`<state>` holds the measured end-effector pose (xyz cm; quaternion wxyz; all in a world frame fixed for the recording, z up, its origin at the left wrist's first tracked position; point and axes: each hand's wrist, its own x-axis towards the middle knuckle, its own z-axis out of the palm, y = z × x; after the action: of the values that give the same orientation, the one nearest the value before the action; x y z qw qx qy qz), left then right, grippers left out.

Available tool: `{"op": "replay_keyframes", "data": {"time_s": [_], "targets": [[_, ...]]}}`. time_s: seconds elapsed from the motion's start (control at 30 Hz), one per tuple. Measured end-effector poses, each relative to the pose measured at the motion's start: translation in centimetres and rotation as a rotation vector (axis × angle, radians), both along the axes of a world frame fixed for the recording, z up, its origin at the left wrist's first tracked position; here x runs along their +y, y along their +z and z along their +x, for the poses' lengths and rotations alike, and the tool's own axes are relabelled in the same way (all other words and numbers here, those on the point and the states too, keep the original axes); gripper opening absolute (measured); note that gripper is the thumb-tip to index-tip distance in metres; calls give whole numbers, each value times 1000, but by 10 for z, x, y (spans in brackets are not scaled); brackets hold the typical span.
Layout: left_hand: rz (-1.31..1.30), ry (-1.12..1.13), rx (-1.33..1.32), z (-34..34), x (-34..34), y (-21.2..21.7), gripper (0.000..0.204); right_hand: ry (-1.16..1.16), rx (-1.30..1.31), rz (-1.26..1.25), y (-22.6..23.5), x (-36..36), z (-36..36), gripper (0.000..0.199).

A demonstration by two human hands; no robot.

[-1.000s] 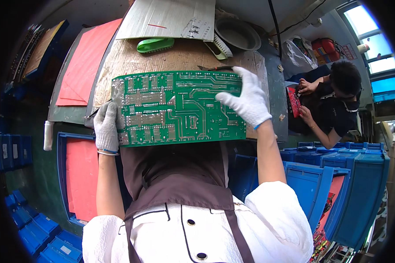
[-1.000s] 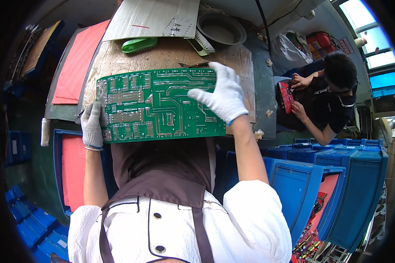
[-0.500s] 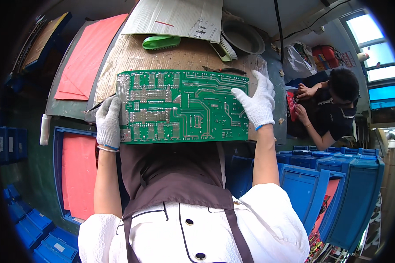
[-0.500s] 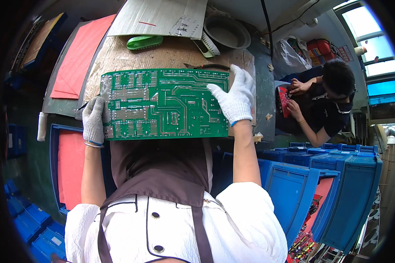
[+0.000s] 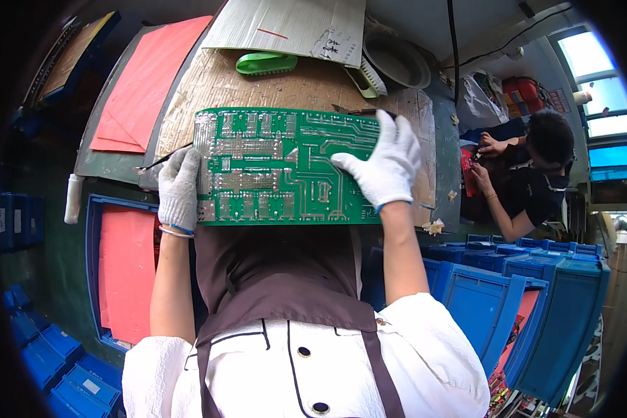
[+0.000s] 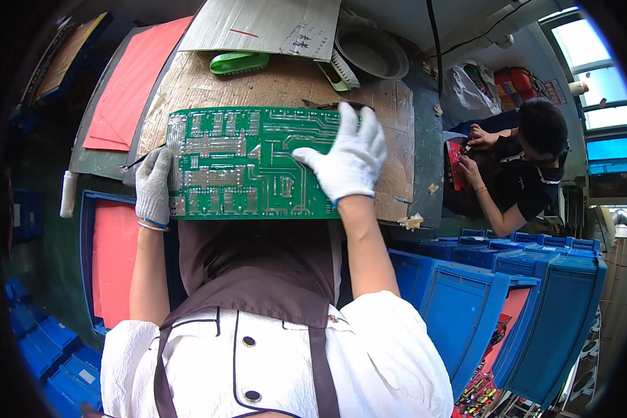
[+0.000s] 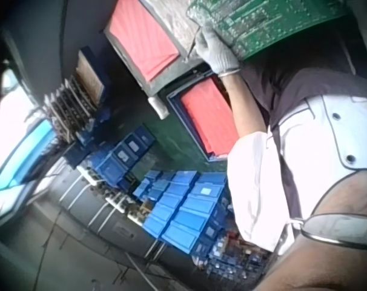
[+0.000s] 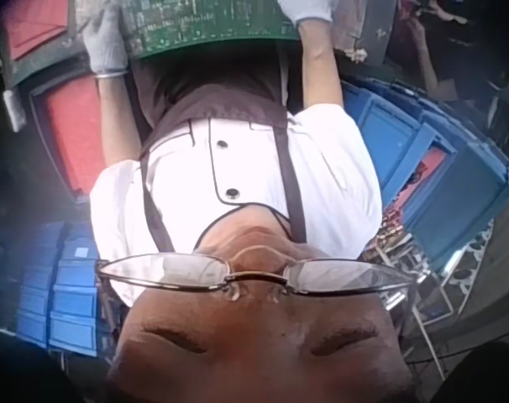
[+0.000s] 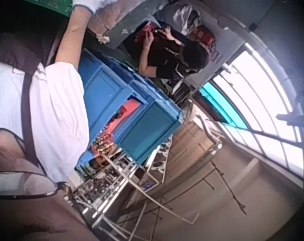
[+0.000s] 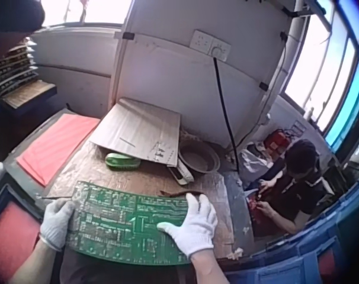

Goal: Scrubbing a printed circuit board with a sponge to clean it and inspecting the components.

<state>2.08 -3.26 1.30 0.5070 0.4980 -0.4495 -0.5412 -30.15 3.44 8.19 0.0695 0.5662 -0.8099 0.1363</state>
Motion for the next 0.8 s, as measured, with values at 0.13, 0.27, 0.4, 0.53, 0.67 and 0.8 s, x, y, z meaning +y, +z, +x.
{"op": "replay_keyframes", "data": {"time_s": [0.13,0.27,0.4,0.53,0.67,0.8], "targets": [[-13,-11,-5,-2,-2,0,26,-26,-197,73,-2,7,-16,101],[12,-17,16,0,-2,-1,26,218,-208,-463,14,16,0,54],[21,-11,-14,1,-3,-1,26,232,135,-283,4,51,-16,39],[35,-30,-3,1,-3,0,27,308,232,-209,-19,54,11,42],[15,-30,-26,2,-2,-1,28,294,178,-184,-14,52,-5,41],[6,-38,-42,3,-3,-3,29,362,225,-147,-9,48,-1,38]]}}
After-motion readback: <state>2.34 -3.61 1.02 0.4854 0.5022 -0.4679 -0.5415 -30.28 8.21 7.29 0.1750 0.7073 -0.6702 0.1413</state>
